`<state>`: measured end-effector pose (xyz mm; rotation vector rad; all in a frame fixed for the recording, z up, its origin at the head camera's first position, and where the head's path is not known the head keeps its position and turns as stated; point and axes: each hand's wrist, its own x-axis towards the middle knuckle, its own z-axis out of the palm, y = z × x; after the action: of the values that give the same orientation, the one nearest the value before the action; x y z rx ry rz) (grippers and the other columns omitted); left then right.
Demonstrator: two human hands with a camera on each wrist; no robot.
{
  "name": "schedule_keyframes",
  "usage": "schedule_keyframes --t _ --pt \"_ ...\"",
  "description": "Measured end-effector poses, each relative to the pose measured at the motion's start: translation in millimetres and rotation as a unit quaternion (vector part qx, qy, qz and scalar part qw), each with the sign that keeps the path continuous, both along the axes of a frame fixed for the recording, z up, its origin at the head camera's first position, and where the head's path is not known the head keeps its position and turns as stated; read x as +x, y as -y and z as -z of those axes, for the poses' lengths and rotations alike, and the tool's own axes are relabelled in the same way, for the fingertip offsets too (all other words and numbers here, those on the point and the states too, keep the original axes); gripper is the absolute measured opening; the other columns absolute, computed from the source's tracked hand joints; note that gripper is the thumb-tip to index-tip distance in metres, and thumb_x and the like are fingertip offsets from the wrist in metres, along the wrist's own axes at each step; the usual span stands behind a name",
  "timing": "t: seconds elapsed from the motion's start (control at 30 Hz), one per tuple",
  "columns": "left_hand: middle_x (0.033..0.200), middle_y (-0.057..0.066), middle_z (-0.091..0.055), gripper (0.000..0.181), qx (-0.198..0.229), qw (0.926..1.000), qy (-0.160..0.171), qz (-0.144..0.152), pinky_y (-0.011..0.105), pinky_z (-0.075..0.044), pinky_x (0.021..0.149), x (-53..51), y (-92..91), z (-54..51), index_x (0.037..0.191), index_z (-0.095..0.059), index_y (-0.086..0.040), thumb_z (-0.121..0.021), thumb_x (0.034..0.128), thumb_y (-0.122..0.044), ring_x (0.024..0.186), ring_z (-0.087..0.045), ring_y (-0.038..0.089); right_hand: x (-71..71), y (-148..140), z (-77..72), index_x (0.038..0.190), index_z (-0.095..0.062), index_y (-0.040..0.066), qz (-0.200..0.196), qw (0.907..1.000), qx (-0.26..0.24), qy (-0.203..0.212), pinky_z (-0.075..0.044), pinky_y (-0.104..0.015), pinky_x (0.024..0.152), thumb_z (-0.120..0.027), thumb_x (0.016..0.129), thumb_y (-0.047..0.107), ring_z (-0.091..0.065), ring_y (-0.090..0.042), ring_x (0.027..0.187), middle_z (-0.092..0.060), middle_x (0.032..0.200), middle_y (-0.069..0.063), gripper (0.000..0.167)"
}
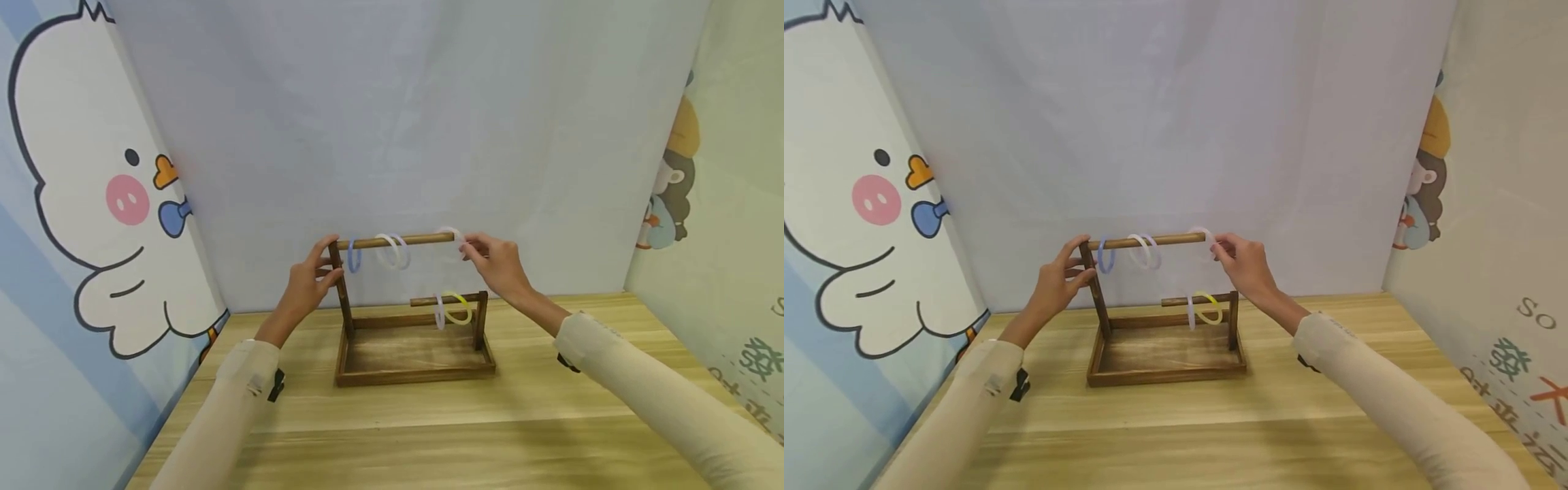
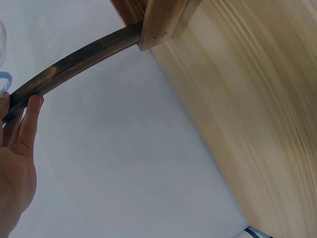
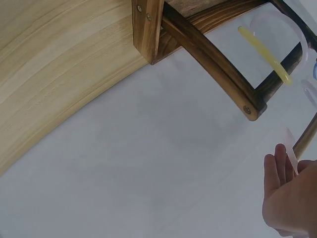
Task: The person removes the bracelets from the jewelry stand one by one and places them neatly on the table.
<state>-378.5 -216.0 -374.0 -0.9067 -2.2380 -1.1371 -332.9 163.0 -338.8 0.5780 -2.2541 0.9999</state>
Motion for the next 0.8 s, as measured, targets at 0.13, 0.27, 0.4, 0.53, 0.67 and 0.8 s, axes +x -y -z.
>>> schedule_keyframes --t 0.13,0.27,0.4,0.53,0.67,0.8 --pt "0.117 0.03 -0.071 0.07 0.0 0.9999 0.012 -0.007 0.043 -0.068 0.075 0.6 -0.9 -3.1 0.156 -0.042 -0.016 -0.072 0.0956 0.002 0.094 -0.076 0.043 1.3 -10 -5.1 0.12 -0.071 -0.008 0.011 0.9999 -0.001 0.003 -0.055 -0.021 0.06 -0.066 0.103 0.005 -0.077 -0.033 0.083 -0.078 0.097 -0.019 0.022" --pt "0.118 0.031 -0.071 0.07 -0.006 0.9996 0.022 -0.016 0.041 -0.068 0.076 0.6 -2.1 -4.1 0.157 -0.042 -0.017 -0.072 0.096 0.001 0.095 -0.076 0.042 2.9 -19 -6.2 0.119 -0.071 -0.009 0.013 0.9998 -0.012 0.013 -0.042 -0.009 0.051 -0.066 0.102 0.002 -0.077 -0.035 0.082 -0.077 0.097 -0.022 0.021" --pt "0.118 0.031 -0.071 0.071 -0.004 0.9995 0.026 -0.016 0.037 -0.067 0.076 0.4 -1.8 -2.4 0.157 -0.042 -0.018 -0.072 0.0959 0.001 0.097 -0.076 0.041 6.5 -25 -2.2 0.119 -0.071 -0.01 0.018 0.9989 -0.017 0.041 -0.045 -0.009 0.052 -0.066 0.102 0.001 -0.077 -0.035 0.082 -0.077 0.098 -0.023 0.021" --pt "0.118 0.03 -0.071 0.071 -0.004 0.9991 0.037 -0.017 0.032 -0.067 0.076 0.0 -0.8 -0.3 0.157 -0.042 -0.021 -0.072 0.0962 0.0 0.099 -0.076 0.039 11.9 -27 1.9 0.119 -0.071 -0.01 0.017 0.9973 -0.022 0.068 -0.049 -0.007 0.056 -0.066 0.102 0.001 -0.076 -0.039 0.084 -0.077 0.099 -0.024 0.022" --pt "0.117 0.03 -0.072 0.071 -0.002 0.9993 0.033 -0.014 0.031 -0.067 0.076 -2.1 -1.0 0.9 0.157 -0.043 -0.02 -0.072 0.0963 0.0 0.098 -0.076 0.04 17.0 -27 2.5 0.119 -0.071 -0.011 0.01 0.9967 -0.027 0.075 -0.056 -0.007 0.064 -0.066 0.102 0.001 -0.077 -0.038 0.084 -0.077 0.098 -0.024 0.022" --pt "0.114 0.031 -0.072 0.07 0.004 0.9998 0.016 -0.01 0.034 -0.067 0.074 -3.0 -1.2 0.3 0.156 -0.044 -0.018 -0.073 0.0952 0.001 0.096 -0.076 0.041 21.7 -24 0.8 0.122 -0.07 -0.011 0.0 0.9962 -0.023 0.084 -0.061 -0.013 0.07 -0.064 0.104 0.003 -0.077 -0.035 0.085 -0.077 0.099 -0.023 0.024"
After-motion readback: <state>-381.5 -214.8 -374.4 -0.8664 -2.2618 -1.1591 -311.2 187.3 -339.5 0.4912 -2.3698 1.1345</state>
